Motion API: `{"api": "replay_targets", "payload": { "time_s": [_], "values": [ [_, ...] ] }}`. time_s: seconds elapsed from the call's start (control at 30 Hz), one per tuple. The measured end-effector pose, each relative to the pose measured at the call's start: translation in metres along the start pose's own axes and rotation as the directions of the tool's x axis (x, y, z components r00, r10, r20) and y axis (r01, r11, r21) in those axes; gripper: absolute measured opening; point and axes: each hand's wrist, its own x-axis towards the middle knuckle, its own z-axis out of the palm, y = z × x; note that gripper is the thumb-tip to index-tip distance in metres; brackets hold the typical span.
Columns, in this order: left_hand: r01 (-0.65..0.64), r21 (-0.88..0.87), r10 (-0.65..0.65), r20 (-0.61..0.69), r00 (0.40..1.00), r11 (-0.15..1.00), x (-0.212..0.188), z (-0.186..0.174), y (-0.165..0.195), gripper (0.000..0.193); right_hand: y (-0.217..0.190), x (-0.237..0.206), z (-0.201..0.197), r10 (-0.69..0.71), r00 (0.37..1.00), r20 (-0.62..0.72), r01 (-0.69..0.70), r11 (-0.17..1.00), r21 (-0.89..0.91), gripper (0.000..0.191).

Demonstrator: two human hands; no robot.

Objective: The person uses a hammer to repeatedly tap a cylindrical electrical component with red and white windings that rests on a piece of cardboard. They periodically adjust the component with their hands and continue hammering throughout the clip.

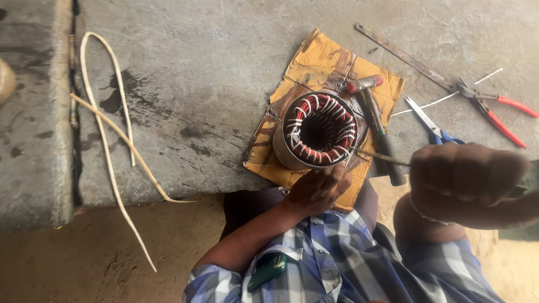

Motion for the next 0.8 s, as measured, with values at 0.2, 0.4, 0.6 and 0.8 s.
{"api": "replay_targets", "payload": {
  "time_s": [0.2, 0.4, 0.6, 0.8],
  "values": [
    [-0.006, -0.067, 0.006, -0.011, 1.0, 0.998, -0.002, 0.001, -0.005, 0.02, 0.007, 0.012, 0.011, 0.2, 0.979, 0.04, -0.203, 0.974, 0.097, 0.065],
    [-0.05, 0.022, 0.051, -0.035, 0.998, 0.999, -0.003, 0.002, -0.011, 0.021, 0.013, 0.018, 0.01, 0.281, 0.959, -0.037, -0.281, 0.96, -0.001, 0.064],
    [-0.069, 0.098, 0.075, -0.049, 0.996, 0.993, -0.006, 0.007, -0.012, 0.02, 0.028, -0.003, 0.021, 0.201, 0.896, -0.396, -0.25, 0.965, -0.075, 0.065],
    [-0.072, 0.018, 0.073, -0.042, 0.996, 0.997, -0.016, 0.022, -0.012, 0.025, 0.048, 0.003, 0.035, 0.15, 0.94, -0.308, -0.224, 0.949, -0.222, 0.06]
  ]
}}
